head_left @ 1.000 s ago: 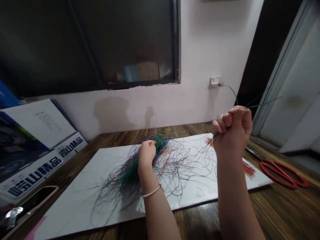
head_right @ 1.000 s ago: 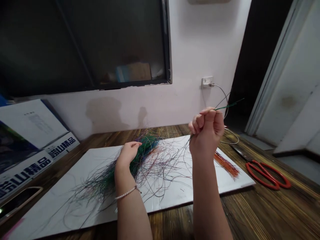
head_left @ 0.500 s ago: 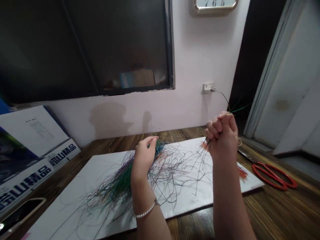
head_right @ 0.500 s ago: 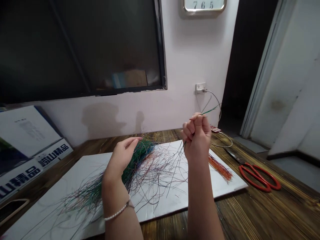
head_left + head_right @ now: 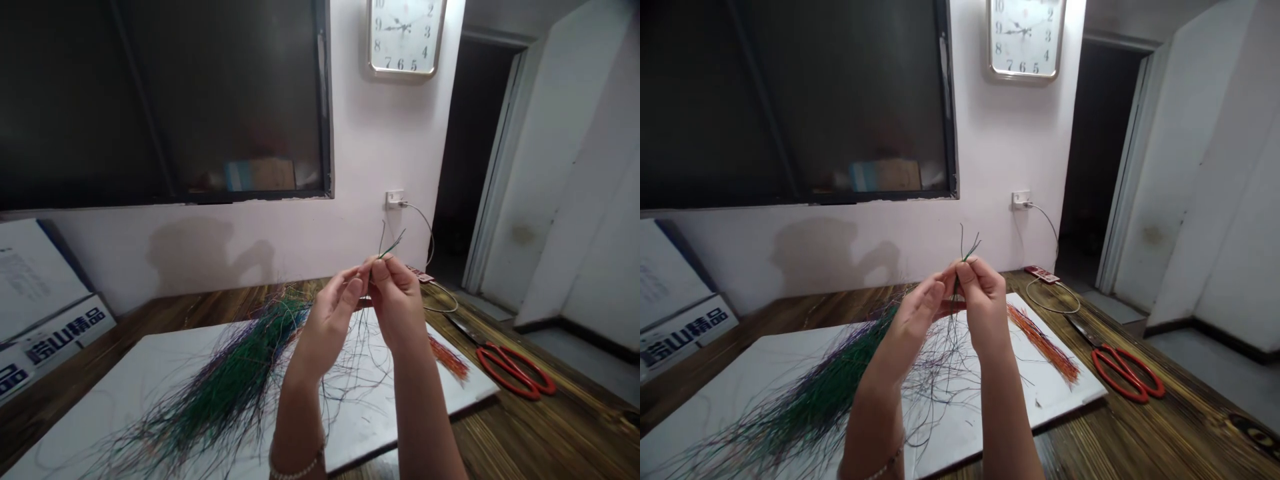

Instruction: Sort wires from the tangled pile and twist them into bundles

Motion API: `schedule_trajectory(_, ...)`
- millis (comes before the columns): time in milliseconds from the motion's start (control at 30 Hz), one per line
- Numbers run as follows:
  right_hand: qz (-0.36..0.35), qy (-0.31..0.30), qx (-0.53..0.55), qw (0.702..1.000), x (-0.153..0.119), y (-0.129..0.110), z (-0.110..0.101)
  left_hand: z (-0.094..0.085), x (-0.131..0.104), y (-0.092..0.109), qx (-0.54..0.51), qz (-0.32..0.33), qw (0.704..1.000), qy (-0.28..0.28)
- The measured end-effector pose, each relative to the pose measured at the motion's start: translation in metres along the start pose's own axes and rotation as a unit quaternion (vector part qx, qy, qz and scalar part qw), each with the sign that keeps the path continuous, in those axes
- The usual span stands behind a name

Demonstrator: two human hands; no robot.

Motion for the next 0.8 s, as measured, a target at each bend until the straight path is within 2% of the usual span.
schedule_trajectory(167, -0.011, 0.007, -0.125, 0.992, 0.0, -0.004, -0.01, -0.002, 0.001, 0.001, 0.03, 0.002, 0.999, 0.038)
schedule_trajectory(300, -0.019, -0.029, -0.126, 0.991, 0.001, -0.003, -0.008, -0.004, 0.002, -0.004, 0.053, 0.007, 0.997, 0.062)
schedule_trajectory(500, -0.011, -0.055, -0.122, 0.991, -0.001, -0.002, 0.006, -0.007, 0.006, -0.011, -0.018, 0.041, 0.988, 0.151)
schedule_trajectory(633, -0.001, -0.034, -0.108, 0.994, -0.001, -0.001, 0.011, -0.01, 0.007, -0.009, -0.012, 0.063, 0.975, 0.214)
schedule_trajectory(800, 0.027, 0.021, -0.045, 0.998, 0.0, 0.003, 0.011, -0.014, 0.007, -0.008, 0.004, 0.045, 0.972, 0.229)
Point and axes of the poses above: each hand's wrist, its own x-axis towards the middle knuckle, its own z-axis out of the palm, y = z × x, the point moved 1 cm from there along x, towards the middle knuckle, and after that the axes turned 4 degrees about -y, right-handed, at the moved point
